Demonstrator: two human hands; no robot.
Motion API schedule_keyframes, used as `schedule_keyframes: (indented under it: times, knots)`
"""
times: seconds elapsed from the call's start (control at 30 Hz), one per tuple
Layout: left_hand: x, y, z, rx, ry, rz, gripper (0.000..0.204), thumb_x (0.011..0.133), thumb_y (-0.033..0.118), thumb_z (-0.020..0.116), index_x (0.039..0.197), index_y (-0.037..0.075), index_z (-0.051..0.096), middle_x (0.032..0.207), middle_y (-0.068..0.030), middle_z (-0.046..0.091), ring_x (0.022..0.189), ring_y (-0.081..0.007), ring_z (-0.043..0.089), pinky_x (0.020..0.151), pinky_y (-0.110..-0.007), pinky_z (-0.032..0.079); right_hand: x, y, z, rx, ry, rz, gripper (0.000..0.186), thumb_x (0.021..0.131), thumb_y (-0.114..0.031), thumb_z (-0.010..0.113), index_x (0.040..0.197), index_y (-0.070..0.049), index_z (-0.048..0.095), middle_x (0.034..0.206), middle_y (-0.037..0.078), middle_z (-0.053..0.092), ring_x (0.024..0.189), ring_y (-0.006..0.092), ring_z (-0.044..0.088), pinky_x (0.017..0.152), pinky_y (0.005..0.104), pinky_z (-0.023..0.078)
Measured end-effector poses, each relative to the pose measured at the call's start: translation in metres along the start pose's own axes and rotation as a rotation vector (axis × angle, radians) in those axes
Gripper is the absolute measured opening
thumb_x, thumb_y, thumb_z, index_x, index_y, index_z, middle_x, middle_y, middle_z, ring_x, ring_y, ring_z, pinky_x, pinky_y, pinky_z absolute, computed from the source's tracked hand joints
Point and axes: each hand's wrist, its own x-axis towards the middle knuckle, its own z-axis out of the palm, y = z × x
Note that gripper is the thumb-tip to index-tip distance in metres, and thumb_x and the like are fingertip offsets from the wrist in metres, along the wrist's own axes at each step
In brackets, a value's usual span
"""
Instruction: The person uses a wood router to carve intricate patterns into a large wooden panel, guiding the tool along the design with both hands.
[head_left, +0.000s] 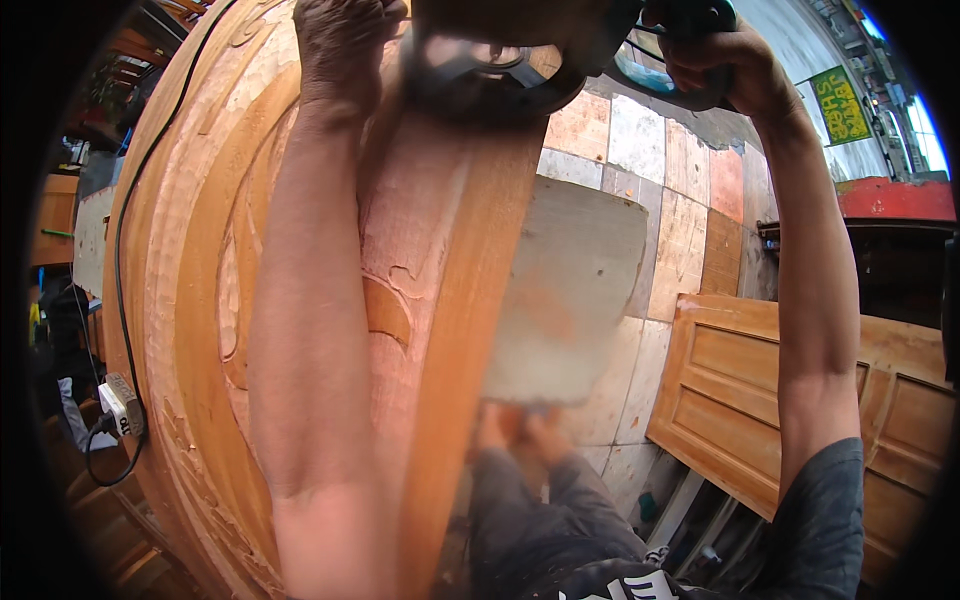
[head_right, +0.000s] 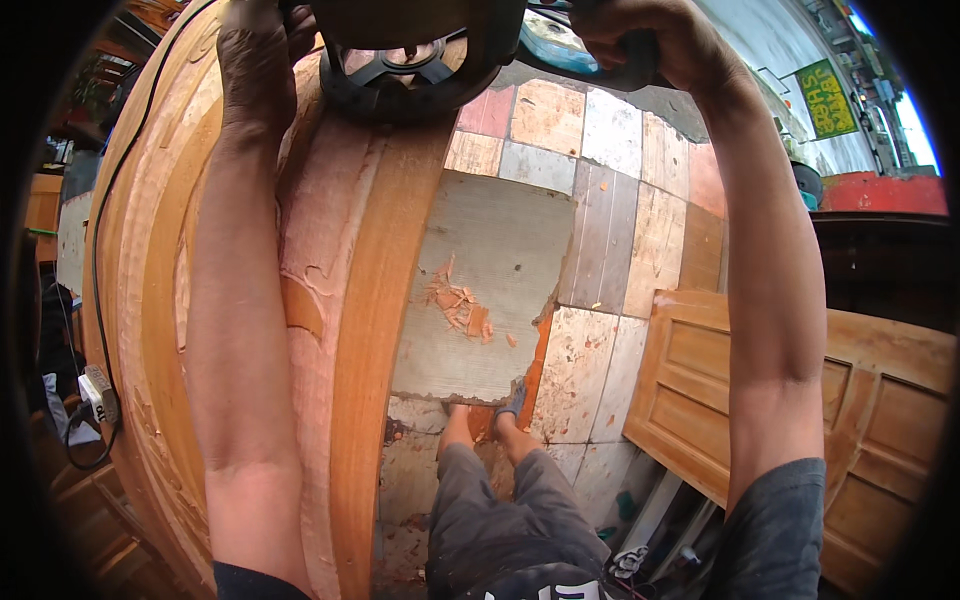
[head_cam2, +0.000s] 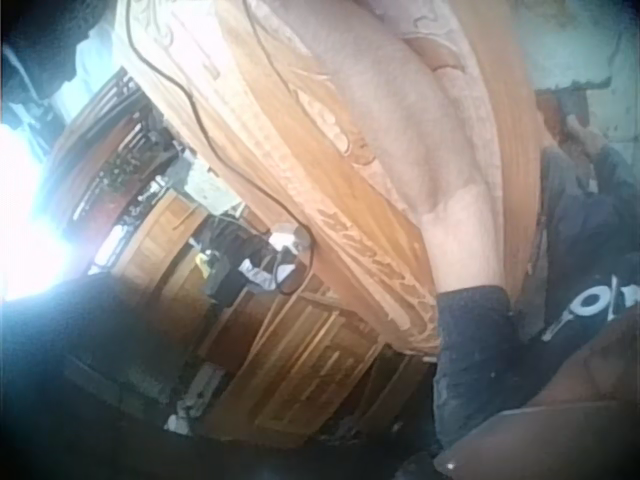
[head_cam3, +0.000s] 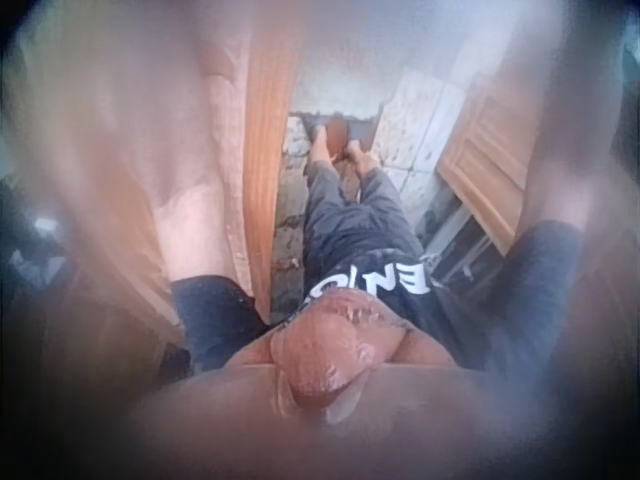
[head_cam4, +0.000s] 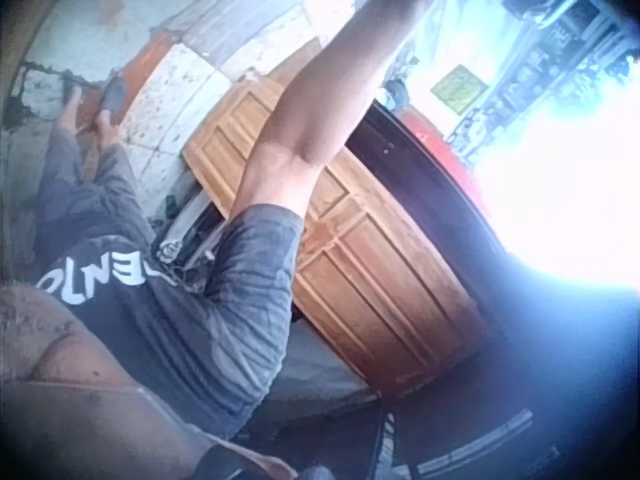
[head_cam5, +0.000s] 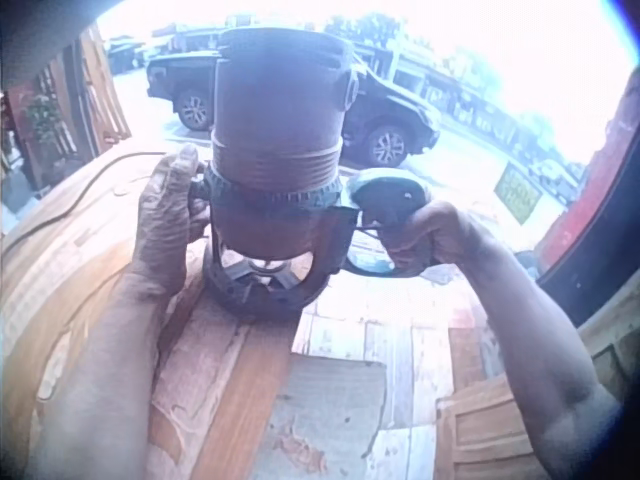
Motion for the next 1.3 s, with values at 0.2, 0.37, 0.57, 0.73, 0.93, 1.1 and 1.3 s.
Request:
schedule_keyframes:
  times: [0.2,0.37,0.57,0.73,0.93,1.1,1.3]
  knots:
    - [0.0,0.002,0.007,0.02,-0.006,-0.023,0.035,0.101,0.053,0.064,0.103,0.018,0.062,0.078,0.0081,0.053,0.062,-0.0009,0.042,0.053,-0.019,0.035,0.016,0.011,-0.026,-0.096,-0.002,-0.025,0.044,0.079,-0.011,0.07,0.121,0.0,0.064,0.072,0.004,0.059,0.058,0.0123,0.053,0.057,0.0285,0.043]
    - [0.005,0.002,0.013,0.067,-0.007,-0.053,0.037,0.1,0.055,0.064,0.105,0.018,0.06,0.078,0.0086,0.05,0.062,-0.001,0.041,0.054,-0.02,0.034,0.025,0.016,-0.042,-0.078,-0.031,-0.027,0.043,0.079,-0.015,0.068,0.119,0.0,0.064,0.071,0.004,0.058,0.056,0.0113,0.05,0.057,0.0286,0.041]
    - [0.004,0.003,0.003,0.134,0.012,-0.018,0.033,0.102,0.053,0.063,0.1,0.02,0.059,0.075,0.01,0.046,0.06,-0.0009,0.039,0.053,-0.02,0.032,0.035,0.006,-0.022,0.165,-0.052,-0.045,0.064,0.071,0.007,0.071,0.133,0.002,0.06,0.089,0.008,0.066,0.066,0.0153,0.062,0.056,0.0298,0.048]
    - [0.007,0.003,0.001,0.195,0.147,0.055,0.031,0.103,0.053,0.061,0.097,0.023,0.059,0.07,0.011,0.044,0.06,-0.0008,0.04,0.052,-0.021,0.031,0.051,-0.001,-0.011,0.211,-0.091,-0.02,0.065,0.07,0.008,0.072,0.133,0.002,0.06,0.091,0.007,0.067,0.066,0.0148,0.062,0.057,0.0297,0.049]
    - [0.012,-0.003,-0.005,0.146,0.198,0.086,0.031,0.104,0.052,0.057,0.1,0.022,0.062,0.07,0.0113,0.046,0.057,-0.001,0.04,0.05,-0.02,0.029,0.061,0.003,-0.015,0.092,-0.076,-0.033,0.063,0.07,0.0,0.074,0.131,0.001,0.061,0.087,0.007,0.065,0.064,0.0136,0.06,0.058,0.0294,0.048]
    - [0.014,-0.004,-0.01,0.131,0.11,0.092,0.029,0.106,0.045,0.05,0.1,0.02,0.063,0.07,0.0109,0.048,0.055,-0.0011,0.04,0.046,-0.02,0.026,0.062,0.016,-0.029,-0.029,-0.123,-0.029,0.058,0.069,-0.011,0.076,0.126,0.0,0.064,0.077,0.007,0.063,0.057,0.0141,0.057,0.056,0.0291,0.047]
    - [0.016,-0.004,-0.01,0.221,0.158,0.129,0.029,0.106,0.044,0.048,0.098,0.019,0.062,0.068,0.0107,0.047,0.054,-0.0017,0.037,0.046,-0.021,0.025,0.063,-0.004,-0.012,0.126,-0.113,-0.019,0.068,0.067,0.006,0.076,0.133,0.0,0.062,0.093,0.005,0.066,0.069,0.0125,0.062,0.059,0.0285,0.049]
